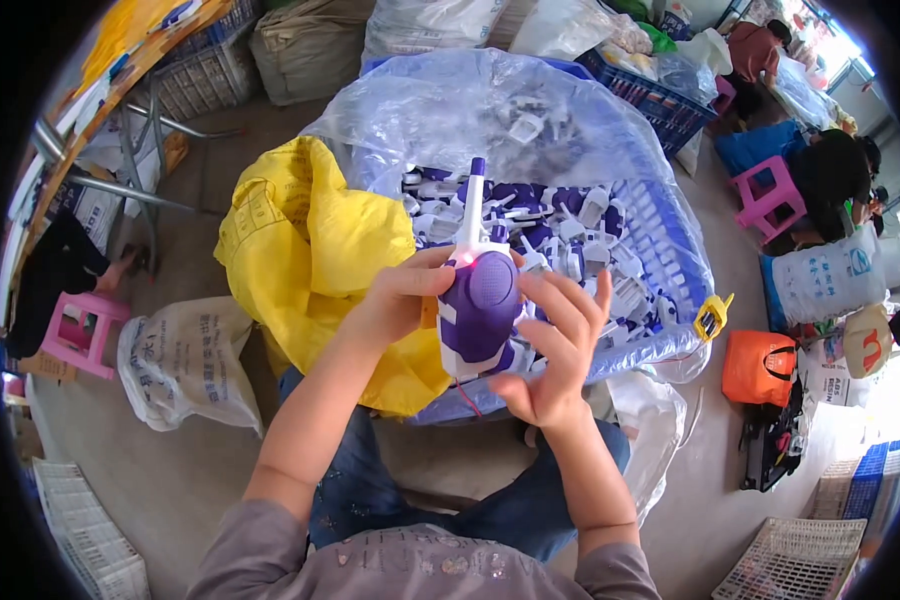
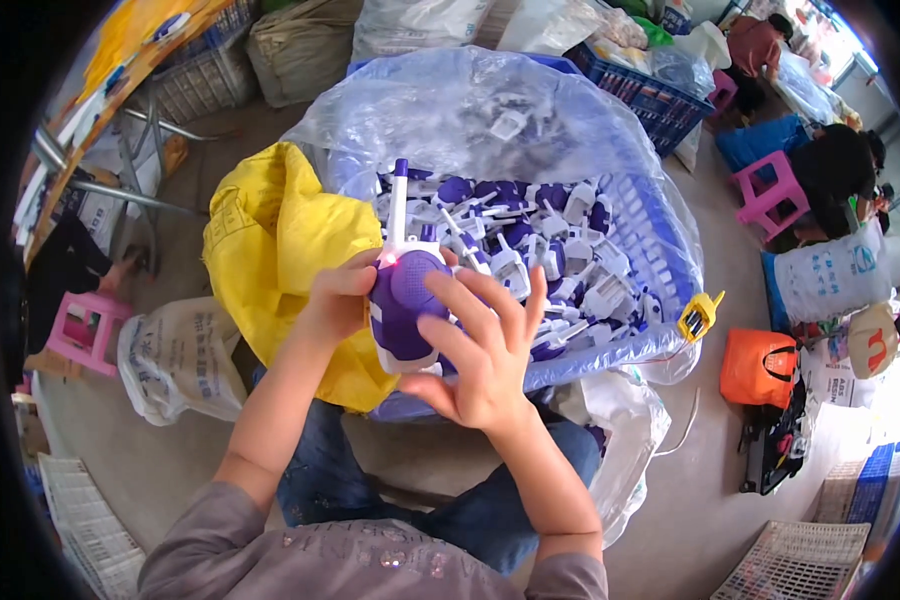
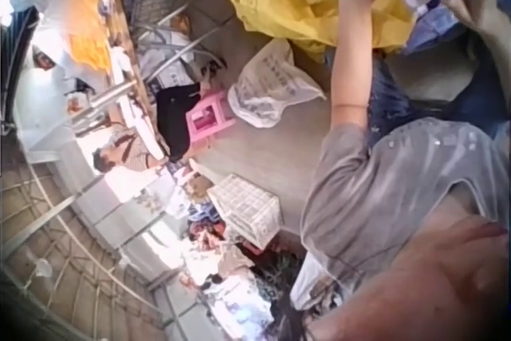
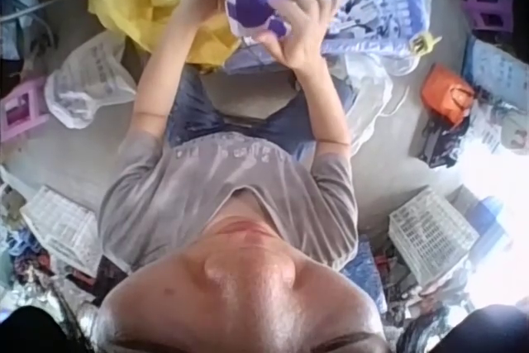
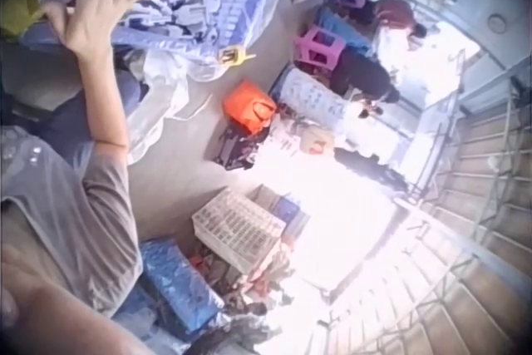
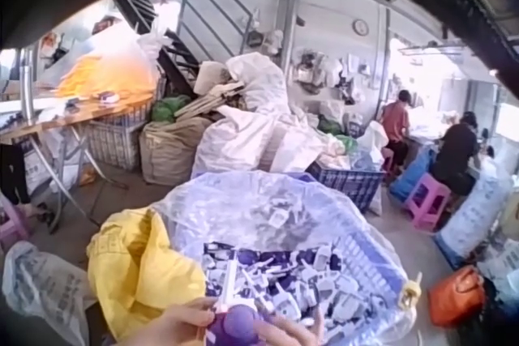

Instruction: Testing the electronic components of toy guns by inserting a trigger piece and checking for light activation.

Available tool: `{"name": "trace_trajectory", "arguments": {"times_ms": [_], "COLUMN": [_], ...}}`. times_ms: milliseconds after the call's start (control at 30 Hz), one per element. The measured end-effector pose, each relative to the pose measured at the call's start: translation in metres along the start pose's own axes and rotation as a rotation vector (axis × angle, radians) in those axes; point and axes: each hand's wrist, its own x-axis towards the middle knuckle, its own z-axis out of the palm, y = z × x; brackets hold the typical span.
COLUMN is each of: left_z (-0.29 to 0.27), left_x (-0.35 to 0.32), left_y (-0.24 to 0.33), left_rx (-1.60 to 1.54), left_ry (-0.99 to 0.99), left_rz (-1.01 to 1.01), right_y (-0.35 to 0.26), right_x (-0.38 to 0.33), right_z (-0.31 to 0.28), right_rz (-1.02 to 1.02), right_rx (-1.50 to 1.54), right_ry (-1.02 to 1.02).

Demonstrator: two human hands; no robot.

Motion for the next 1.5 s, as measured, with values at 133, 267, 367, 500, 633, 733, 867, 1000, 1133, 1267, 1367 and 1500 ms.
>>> {"name": "trace_trajectory", "arguments": {"times_ms": [133,267,367,500,633,733,867,1000,1133,1267,1367,1500], "left_z": [-0.009,-0.003,0.000,0.005,0.002,-0.016,-0.015,-0.020,0.007,0.013,0.004,-0.004], "left_x": [-0.004,0.009,0.008,0.014,0.017,0.007,-0.006,-0.012,-0.016,-0.026,-0.029,-0.026], "left_y": [-0.004,-0.005,-0.004,-0.007,-0.008,-0.017,-0.014,-0.024,-0.012,-0.005,-0.005,0.044], "left_rx": [-0.037,-0.100,-0.260,-0.430,-0.365,-0.494,-0.606,-0.454,-0.500,-0.534,-0.464,-0.140], "left_ry": [0.084,-0.150,-0.173,-0.201,-0.254,-0.209,-0.130,0.200,0.212,0.205,0.275,0.265], "left_rz": [-0.020,0.062,0.218,0.270,0.326,0.237,0.309,0.410,0.432,0.443,0.471,0.861], "right_y": [-0.001,0.004,0.005,0.017,-0.004,0.005,0.008,0.001,0.001,-0.010,-0.009,0.005], "right_x": [0.006,-0.001,0.003,-0.010,-0.008,-0.023,-0.019,-0.010,-0.006,0.006,0.008,0.002], "right_z": [-0.001,0.010,0.006,0.018,0.025,0.040,0.050,0.060,0.061,0.071,0.069,0.081], "right_rz": [-0.101,0.253,0.674,1.148,1.014,0.998,0.933,1.007,0.990,0.989,0.982,1.068], "right_rx": [-0.110,0.333,0.687,1.655,1.792,1.856,1.742,1.617,1.655,1.703,1.709,1.612], "right_ry": [-0.134,0.335,0.325,-0.114,-0.116,-0.069,-0.035,-0.038,-0.020,0.020,-0.059,-0.159]}}
